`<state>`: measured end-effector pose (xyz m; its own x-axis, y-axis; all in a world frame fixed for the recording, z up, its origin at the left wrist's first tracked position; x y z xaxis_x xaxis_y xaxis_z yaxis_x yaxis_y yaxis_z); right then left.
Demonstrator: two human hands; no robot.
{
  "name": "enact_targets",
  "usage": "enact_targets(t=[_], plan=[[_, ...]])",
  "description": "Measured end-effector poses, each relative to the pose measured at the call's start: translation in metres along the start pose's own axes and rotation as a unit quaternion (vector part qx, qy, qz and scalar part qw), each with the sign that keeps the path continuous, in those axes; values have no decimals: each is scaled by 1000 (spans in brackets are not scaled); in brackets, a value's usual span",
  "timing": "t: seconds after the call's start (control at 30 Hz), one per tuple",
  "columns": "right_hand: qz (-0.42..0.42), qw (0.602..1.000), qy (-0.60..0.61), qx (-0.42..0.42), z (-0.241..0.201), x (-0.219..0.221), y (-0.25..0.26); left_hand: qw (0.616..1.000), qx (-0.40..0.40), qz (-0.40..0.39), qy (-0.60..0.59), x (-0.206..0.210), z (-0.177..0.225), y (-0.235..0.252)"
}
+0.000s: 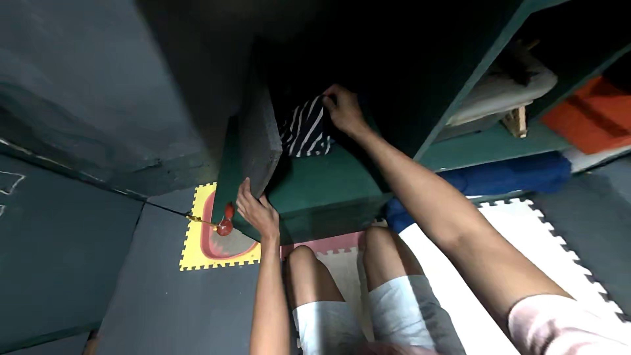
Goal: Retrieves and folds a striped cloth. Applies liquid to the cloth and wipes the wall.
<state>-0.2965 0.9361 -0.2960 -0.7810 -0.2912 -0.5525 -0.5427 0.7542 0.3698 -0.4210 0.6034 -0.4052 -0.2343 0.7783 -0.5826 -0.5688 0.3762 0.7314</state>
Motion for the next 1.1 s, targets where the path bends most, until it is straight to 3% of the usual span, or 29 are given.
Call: enact_targets(t=[0.37, 0.53, 0.63, 0.8, 0.9, 1.1], plan=[[154, 980, 77, -103, -108, -122, -34, 1000, 0, -3, 2, -2, 3, -2], [87, 981, 119, -123, -111, -147, -98, 1000, -1, -23, -4, -2, 3, -4], [-47, 987, 61, -144, -83, -148, -166, 999, 3, -36, 1, -1, 3, -3], [-248, 967, -37, -53, 39, -115, -271, 997, -1, -71, 7, 4, 0, -3], [-239, 970, -37, -16, 73, -105, -305, 996, 1, -89, 13, 5, 1, -2], [-173, 984, -22, 19, 87, -99, -325, 993, 25, -114, 30, 9, -5, -4]])
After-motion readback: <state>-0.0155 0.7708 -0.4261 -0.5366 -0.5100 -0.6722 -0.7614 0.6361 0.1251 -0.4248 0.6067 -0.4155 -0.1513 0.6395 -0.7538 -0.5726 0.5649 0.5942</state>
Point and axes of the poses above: each hand's wrist, its own y-axis towards the middle knuckle, its own x-axis out of the palm, z = x × y, the point moved 5 cm from there along y, towards the middle knuckle, and after that the axes turned 7 degrees about x, right-handed, at the moved point
